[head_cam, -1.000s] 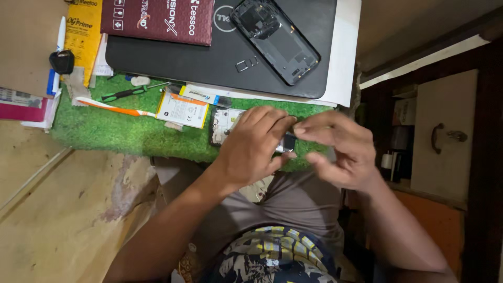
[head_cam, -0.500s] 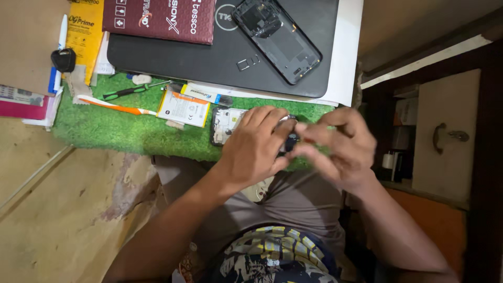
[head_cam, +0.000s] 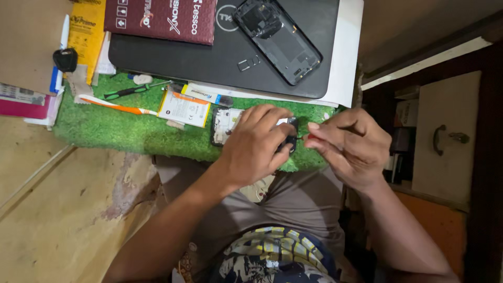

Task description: The person sits at a workbench and pries the back cover off a smartphone, then works on the exposed internals, peeling the battery and using a small red tool on the phone components. The removed cover and small parts rest on a laptop beside the work mat.

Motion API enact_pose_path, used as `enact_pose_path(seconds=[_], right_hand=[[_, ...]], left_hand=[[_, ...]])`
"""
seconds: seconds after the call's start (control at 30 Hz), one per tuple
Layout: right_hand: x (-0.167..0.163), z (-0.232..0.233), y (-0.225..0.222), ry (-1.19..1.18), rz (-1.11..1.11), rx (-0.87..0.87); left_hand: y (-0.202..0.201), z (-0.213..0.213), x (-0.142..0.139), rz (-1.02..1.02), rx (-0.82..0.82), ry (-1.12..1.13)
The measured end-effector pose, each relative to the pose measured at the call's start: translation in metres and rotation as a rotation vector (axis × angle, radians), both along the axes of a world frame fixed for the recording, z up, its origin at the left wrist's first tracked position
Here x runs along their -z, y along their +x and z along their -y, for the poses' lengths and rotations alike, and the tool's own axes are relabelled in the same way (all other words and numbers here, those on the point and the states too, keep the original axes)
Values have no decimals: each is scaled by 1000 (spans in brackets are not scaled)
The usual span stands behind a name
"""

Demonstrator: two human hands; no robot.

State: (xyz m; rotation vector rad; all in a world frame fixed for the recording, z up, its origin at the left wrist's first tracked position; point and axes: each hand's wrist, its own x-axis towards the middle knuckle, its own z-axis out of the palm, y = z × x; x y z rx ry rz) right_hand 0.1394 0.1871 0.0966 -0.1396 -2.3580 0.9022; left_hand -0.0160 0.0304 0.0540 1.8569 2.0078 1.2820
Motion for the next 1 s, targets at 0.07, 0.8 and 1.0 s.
enact_pose_path(seconds=[0.07, 0.8, 1.0], right_hand=[[-4, 0, 1, 0, 11, -76], [-4, 11, -4, 65, -89, 22], [-4, 12, 1, 80, -31, -3]], left_hand=[[0, 0, 0, 0, 6, 4], [16, -29, -3, -248, -58, -153], [13, -28, -3, -301, -86, -30]])
